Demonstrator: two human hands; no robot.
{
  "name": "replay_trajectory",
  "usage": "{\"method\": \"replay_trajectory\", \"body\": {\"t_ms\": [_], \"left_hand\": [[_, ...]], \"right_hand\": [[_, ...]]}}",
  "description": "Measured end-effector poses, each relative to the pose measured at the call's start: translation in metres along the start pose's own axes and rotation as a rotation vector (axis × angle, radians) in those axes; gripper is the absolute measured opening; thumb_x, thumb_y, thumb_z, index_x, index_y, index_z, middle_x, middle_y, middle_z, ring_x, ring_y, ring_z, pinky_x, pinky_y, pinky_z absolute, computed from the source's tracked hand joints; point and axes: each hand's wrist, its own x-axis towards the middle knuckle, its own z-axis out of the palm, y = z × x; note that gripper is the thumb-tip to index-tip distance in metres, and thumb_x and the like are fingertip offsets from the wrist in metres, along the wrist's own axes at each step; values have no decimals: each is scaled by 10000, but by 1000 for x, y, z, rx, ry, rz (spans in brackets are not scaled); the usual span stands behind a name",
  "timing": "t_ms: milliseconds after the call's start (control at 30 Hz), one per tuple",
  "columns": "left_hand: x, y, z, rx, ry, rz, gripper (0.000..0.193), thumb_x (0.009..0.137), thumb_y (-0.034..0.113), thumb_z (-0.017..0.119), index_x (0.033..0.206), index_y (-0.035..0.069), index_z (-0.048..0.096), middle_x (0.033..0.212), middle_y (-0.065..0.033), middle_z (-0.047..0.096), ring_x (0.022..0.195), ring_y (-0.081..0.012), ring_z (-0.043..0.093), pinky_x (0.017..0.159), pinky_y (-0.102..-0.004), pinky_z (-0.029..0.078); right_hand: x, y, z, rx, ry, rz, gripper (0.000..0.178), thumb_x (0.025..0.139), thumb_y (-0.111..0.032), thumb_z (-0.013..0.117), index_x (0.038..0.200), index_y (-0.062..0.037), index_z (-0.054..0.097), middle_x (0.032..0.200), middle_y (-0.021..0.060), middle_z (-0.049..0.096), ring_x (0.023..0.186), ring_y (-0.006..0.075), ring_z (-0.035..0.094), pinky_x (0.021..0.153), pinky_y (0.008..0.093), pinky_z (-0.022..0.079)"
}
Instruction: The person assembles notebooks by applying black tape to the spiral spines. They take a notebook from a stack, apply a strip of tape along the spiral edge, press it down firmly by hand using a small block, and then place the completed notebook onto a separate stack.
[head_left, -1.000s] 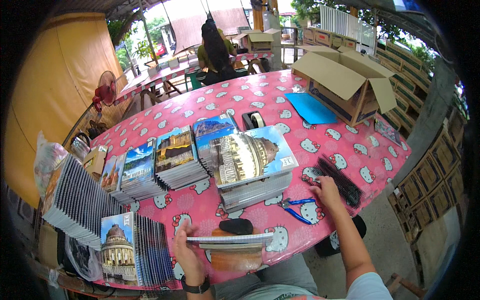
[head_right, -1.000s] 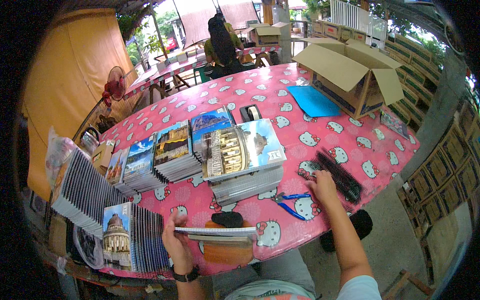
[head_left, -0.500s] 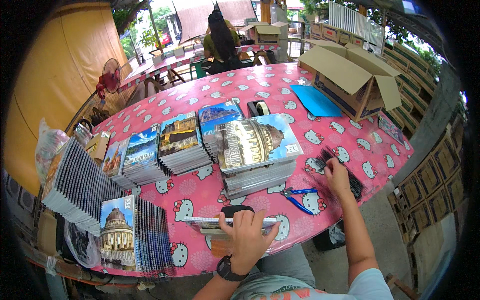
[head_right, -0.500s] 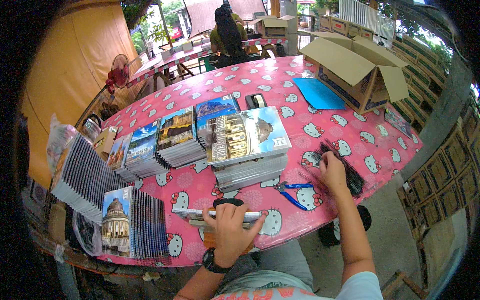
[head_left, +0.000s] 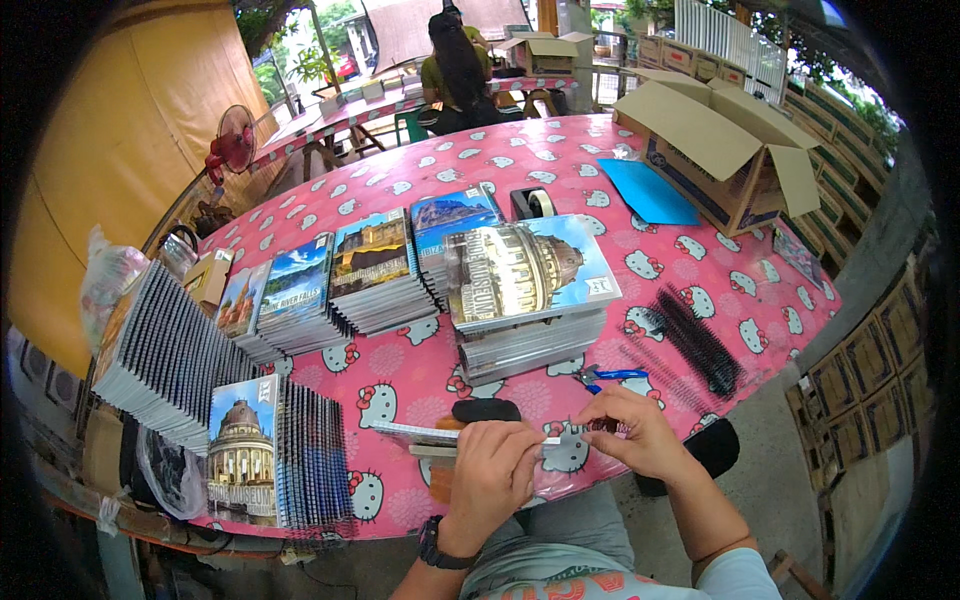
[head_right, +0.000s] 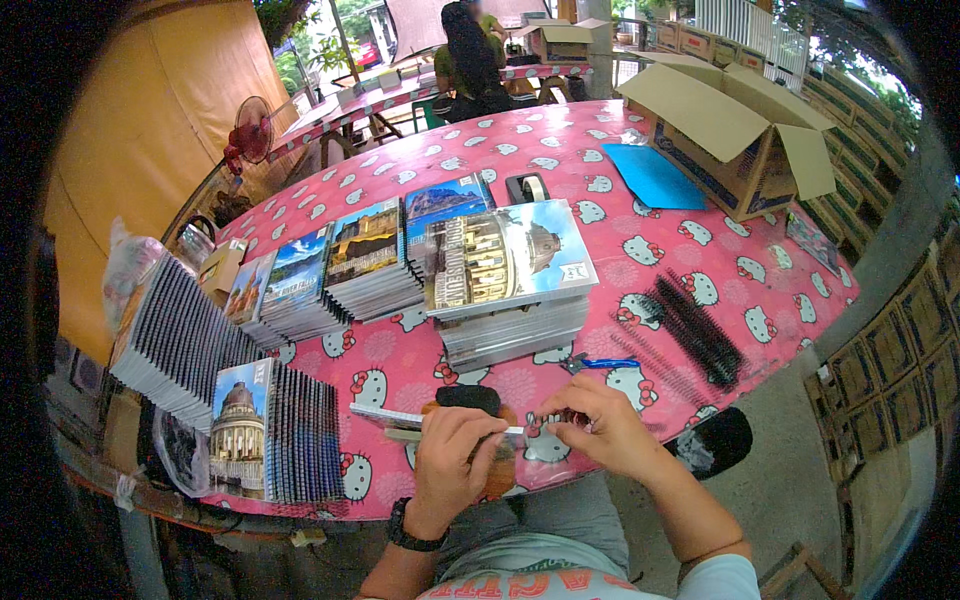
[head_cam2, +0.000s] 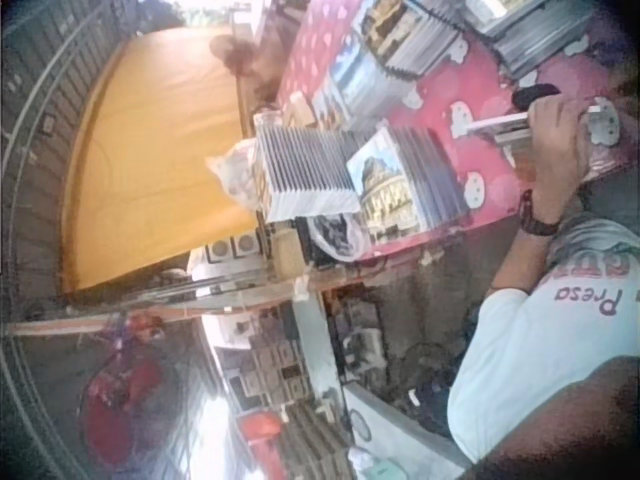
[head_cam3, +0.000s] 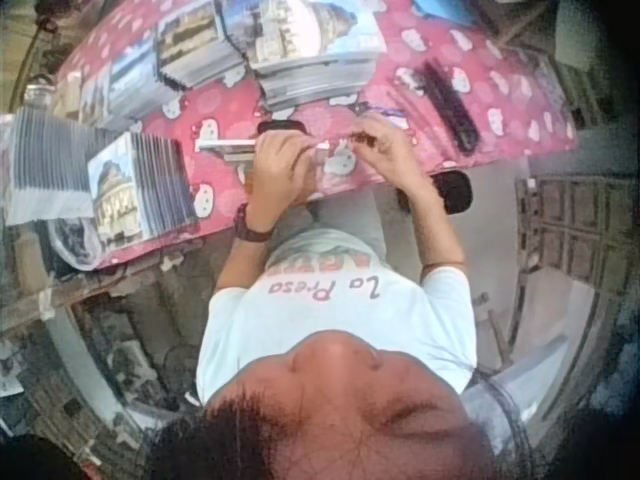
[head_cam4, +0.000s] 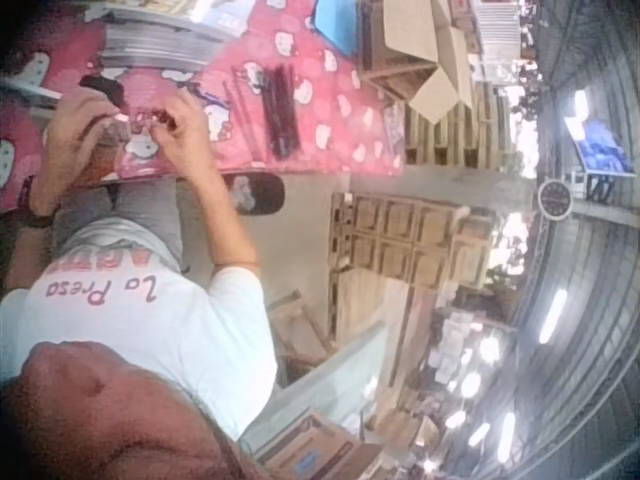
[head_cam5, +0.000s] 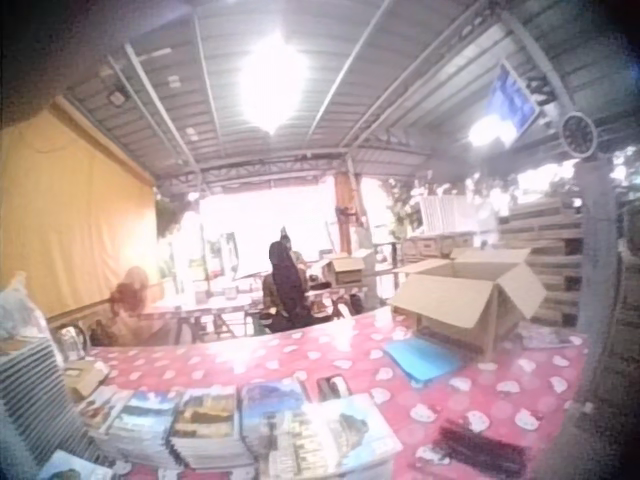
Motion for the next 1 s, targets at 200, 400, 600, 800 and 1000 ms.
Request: {"method": "replay_trajectory", "body": {"t_ms": [200, 400, 600, 800, 1000], "left_hand": [[-5, -3, -1, 13, -7, -8, 186, 676, 53, 694, 843, 68, 611, 821, -54, 594, 776, -232, 549, 714, -357, 376], [-7, -6, 1, 6, 14, 1, 175, 684, 61, 697, 836, 76, 611, 822, -46, 598, 775, -228, 549, 723, -359, 375], [-10, -5, 4, 39, 28, -3, 181, 676, 70, 704, 831, 85, 611, 821, -39, 592, 787, -231, 547, 721, -362, 375], [-8, 7, 2, 75, -28, -40, 190, 689, 145, 695, 865, 125, 625, 857, -19, 582, 794, -210, 545, 762, -380, 337], [-20, -2, 1, 154, -189, 14, 230, 709, 209, 668, 931, 166, 624, 860, 12, 572, 815, -177, 540, 788, -385, 304]], "right_hand": [[6, 1, 8, 25, -73, -84, 248, 717, 1, 638, 954, -68, 635, 826, 57, 597, 786, 196, 571, 687, 295, 459], [6, -1, 10, -47, -88, -93, 231, 712, 14, 628, 931, -60, 628, 828, 69, 581, 845, 229, 564, 733, 311, 450], [5, -2, 2, 22, -273, -66, 265, 744, -55, 644, 1007, -48, 609, 843, 96, 560, 843, 258, 554, 732, 331, 444], [-1, -8, 11, 31, -202, 16, 428, 811, -92, 605, 1223, -63, 497, 857, 113, 549, 826, 249, 553, 701, 335, 449], [23, 7, -2, 104, -482, 214, 440, 817, -164, 624, 1222, -48, 495, 949, 126, 587, 842, 197, 579, 704, 298, 476]]}}
